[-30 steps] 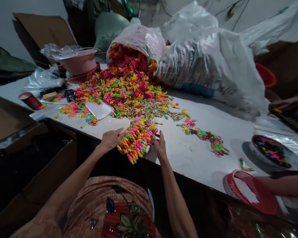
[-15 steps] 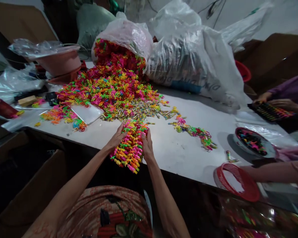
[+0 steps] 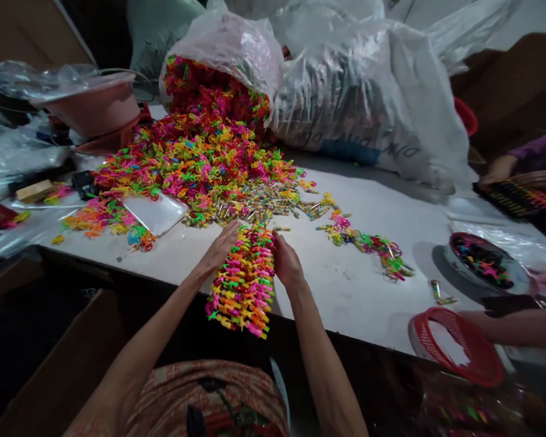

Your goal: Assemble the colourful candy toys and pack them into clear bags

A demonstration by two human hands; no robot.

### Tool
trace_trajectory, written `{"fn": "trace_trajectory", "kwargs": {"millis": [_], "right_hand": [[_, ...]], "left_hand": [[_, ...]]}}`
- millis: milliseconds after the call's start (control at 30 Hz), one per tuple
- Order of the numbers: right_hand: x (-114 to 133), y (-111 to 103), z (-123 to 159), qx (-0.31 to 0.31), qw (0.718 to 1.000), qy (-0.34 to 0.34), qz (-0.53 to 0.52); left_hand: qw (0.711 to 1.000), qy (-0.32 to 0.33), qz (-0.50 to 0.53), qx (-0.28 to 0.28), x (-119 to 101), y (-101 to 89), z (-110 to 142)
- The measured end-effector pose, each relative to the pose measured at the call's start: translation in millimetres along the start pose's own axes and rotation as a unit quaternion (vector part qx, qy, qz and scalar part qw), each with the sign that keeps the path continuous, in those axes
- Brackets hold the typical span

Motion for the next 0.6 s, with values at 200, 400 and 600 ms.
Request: {"fn": "trace_trajectory", "kwargs": {"millis": [200,400,600], "right_hand": [[-4,-9,11,-0.027,0.996,0.041,-0.07],[-4,-2,19,-0.011,0.998,-0.01,-0.06],[-13,-3,19,0.009,0.999,0.009,-0.052]], "left_hand": [[0.993,0.066,-0.092,-0.037,-19,-8.8,-8],[0.926,0.179,-0.309,0.123,-61,42.3,-17],[0.904,0.201,-0.354,0.134,-64,47.8,-12]]}}
Point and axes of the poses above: each hand's wrist, its own z-axis away from the middle knuckle, its own y-axis out of the palm, x = y × z, the point moved 8 cm from there along -z, towards the middle knuckle, and after that the axes turned 2 degrees about -z, right-handed, at the moved point
